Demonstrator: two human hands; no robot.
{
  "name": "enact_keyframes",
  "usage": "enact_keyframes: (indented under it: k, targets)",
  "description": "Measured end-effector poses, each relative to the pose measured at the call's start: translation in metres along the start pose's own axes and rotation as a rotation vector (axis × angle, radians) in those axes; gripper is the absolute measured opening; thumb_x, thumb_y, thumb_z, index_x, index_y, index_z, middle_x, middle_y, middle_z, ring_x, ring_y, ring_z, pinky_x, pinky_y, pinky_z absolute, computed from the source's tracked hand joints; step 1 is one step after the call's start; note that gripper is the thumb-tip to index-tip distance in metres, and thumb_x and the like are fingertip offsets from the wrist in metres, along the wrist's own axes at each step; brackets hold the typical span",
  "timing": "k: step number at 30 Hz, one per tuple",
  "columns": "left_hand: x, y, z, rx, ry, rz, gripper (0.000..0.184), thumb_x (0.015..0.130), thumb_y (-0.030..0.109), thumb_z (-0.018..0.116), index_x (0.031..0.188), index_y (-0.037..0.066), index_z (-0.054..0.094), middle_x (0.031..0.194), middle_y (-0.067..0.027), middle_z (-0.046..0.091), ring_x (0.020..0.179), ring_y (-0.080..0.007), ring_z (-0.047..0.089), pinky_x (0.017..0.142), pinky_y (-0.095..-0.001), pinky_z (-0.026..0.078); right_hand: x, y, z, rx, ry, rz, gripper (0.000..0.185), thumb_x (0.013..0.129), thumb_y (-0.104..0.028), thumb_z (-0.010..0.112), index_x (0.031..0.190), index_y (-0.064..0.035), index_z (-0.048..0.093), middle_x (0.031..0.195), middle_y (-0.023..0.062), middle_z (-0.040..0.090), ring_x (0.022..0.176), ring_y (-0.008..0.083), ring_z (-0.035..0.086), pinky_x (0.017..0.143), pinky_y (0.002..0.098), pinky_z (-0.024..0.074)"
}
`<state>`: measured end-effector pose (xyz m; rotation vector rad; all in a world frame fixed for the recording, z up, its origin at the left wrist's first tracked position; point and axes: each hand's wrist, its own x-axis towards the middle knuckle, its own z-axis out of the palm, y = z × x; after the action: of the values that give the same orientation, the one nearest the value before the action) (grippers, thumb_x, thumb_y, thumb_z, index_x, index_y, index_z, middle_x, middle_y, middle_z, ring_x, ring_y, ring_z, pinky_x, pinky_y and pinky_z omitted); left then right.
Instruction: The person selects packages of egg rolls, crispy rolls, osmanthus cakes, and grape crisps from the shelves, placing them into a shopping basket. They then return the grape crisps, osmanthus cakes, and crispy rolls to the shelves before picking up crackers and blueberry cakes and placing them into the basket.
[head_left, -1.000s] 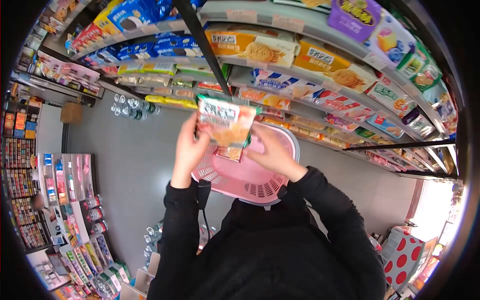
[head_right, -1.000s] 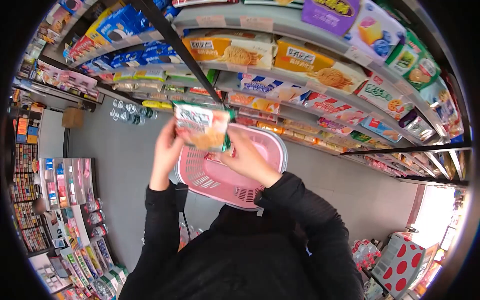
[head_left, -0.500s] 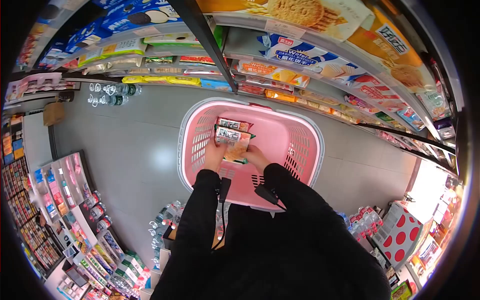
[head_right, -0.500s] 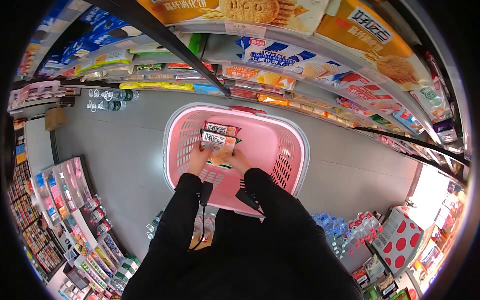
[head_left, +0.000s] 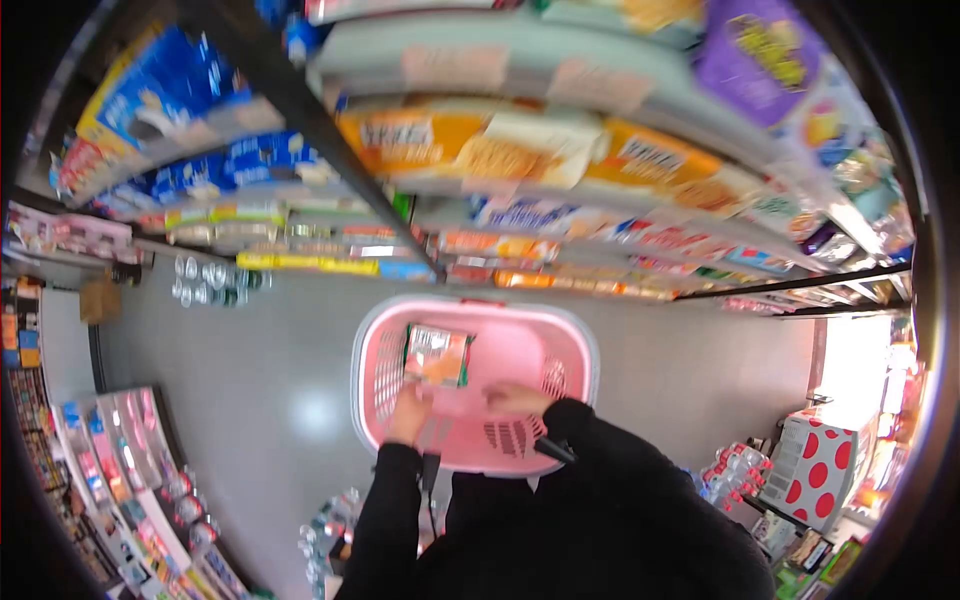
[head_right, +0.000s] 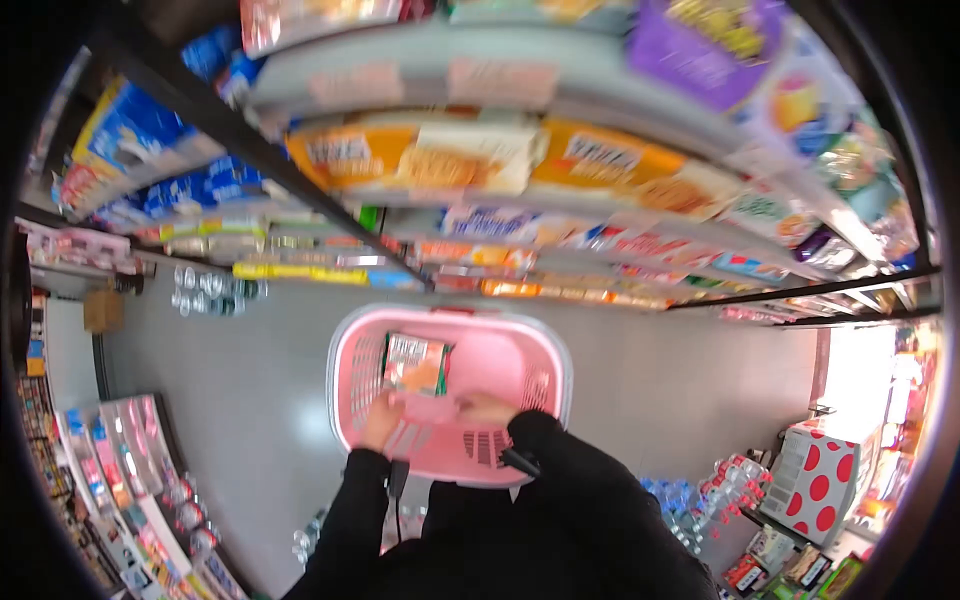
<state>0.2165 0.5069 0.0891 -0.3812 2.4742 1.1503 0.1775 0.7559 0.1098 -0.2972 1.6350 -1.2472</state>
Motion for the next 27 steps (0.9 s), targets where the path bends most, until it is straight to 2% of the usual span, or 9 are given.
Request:
enact_keyframes:
  k: [4, 7, 10, 12, 14, 18, 22, 24, 27]
  targets:
    - [-0.041, 0.051, -0.033, 0.211, -0.442, -0.028, 0.049, 0.076, 0.029, 0.051, 0.116, 0.001, 0.046, 0.105, -0.022, 0.054, 0.1, -0.0335, 0.051, 0.086, -0.0352, 0.04, -0.074, -0.049, -0.023, -0.292, 0.007, -0.04, 0.04, 0.077, -0.022, 0.052, 0.108, 0.0033, 0.048, 0.102, 0.0161, 0.055, 0.095, 0.0227, 0.053, 0.081, 0.0311, 0.042]
    - [-0.05, 0.109, -0.06, 0.365, -0.52, 0.205, 0.048, 0.076, 0.03, 0.053, 0.113, 0.001, 0.048, 0.106, -0.0204, 0.054, 0.1, -0.033, 0.051, 0.085, -0.0359, 0.04, -0.132, -0.097, -0.049, -0.241, 0.151, -0.214, 0.034, 0.079, -0.017, 0.053, 0.106, 0.0018, 0.05, 0.102, 0.0155, 0.056, 0.095, 0.0224, 0.054, 0.083, 0.031, 0.0419]
    - [-0.038, 0.187, -0.092, 0.368, -0.256, 0.481, 0.043, 0.076, 0.025, 0.052, 0.111, -0.001, 0.049, 0.104, -0.0219, 0.054, 0.097, -0.033, 0.052, 0.081, -0.036, 0.042, -0.204, -0.187, -0.091, -0.544, 0.47, -0.324, 0.03, 0.079, -0.016, 0.054, 0.105, -0.0001, 0.052, 0.101, 0.0135, 0.057, 0.096, 0.0222, 0.054, 0.083, 0.0311, 0.0427]
    - [-0.048, 0.28, -0.124, 0.306, -0.052, 0.646, 0.037, 0.079, 0.02, 0.053, 0.111, 0.001, 0.049, 0.103, -0.02, 0.055, 0.096, -0.0323, 0.053, 0.082, -0.0354, 0.042, -0.242, -0.222, -0.11, -0.471, 0.927, -0.523, 0.027, 0.077, -0.014, 0.055, 0.102, -0.0023, 0.054, 0.095, 0.0127, 0.058, 0.085, 0.0232, 0.057, 0.073, 0.0324, 0.0455]
    - [-0.041, 0.35, -0.137, 0.038, 0.098, 0.86, 0.033, 0.078, 0.011, 0.054, 0.109, 0.001, 0.05, 0.1, -0.0154, 0.057, 0.093, -0.0268, 0.055, 0.08, -0.0319, 0.043, -0.267, -0.238, -0.141, -0.231, 1.133, -0.715, 0.025, 0.078, -0.01, 0.055, 0.101, -0.0023, 0.055, 0.091, 0.0087, 0.058, 0.084, 0.0181, 0.057, 0.072, 0.0281, 0.0442]
    - [-0.009, 0.468, -0.142, -0.424, 0.204, 1.024, 0.038, 0.081, 0.01, 0.049, 0.116, -0.003, 0.041, 0.11, -0.0169, 0.052, 0.102, -0.0239, 0.052, 0.085, -0.0303, 0.041, -0.303, -0.262, -0.196, -0.535, 1.584, -0.769, 0.043, 0.076, -0.009, 0.056, 0.115, -0.0007, 0.042, 0.108, 0.0139, 0.049, 0.101, 0.0237, 0.048, 0.084, 0.0313, 0.0382]
    - [0.041, 0.533, -0.12, -0.338, 0.344, 0.992, 0.048, 0.071, 0.013, 0.052, 0.112, -0.009, 0.041, 0.105, -0.0232, 0.052, 0.097, -0.0287, 0.053, 0.08, -0.0324, 0.043, -0.305, -0.27, -0.222, -0.525, 1.613, -0.81, 0.046, 0.076, -0.009, 0.057, 0.117, 0.0018, 0.04, 0.109, 0.0165, 0.048, 0.102, 0.0247, 0.048, 0.086, 0.0319, 0.038]
    - [0.043, 0.55, -0.114, -0.314, 0.09, 0.834, 0.044, 0.069, 0.014, 0.054, 0.106, -0.009, 0.044, 0.096, -0.0206, 0.056, 0.088, -0.0266, 0.056, 0.076, -0.0319, 0.044, -0.301, -0.272, -0.224, -0.531, 1.6, -0.787, 0.048, 0.076, -0.009, 0.057, 0.119, 0.0023, 0.039, 0.111, 0.0161, 0.048, 0.105, 0.0232, 0.047, 0.087, 0.0317, 0.0379]
    - [0.04, 0.558, -0.101, -0.387, 0.163, 0.867, 0.039, 0.068, 0.014, 0.055, 0.101, -0.007, 0.047, 0.089, -0.0175, 0.058, 0.082, -0.0242, 0.057, 0.074, -0.0312, 0.044, -0.293, -0.27, -0.224, -0.506, 1.585, -0.868, 0.049, 0.073, -0.009, 0.057, 0.116, 0.0055, 0.038, 0.104, 0.02, 0.048, 0.098, 0.0297, 0.049, 0.085, 0.0339, 0.038]
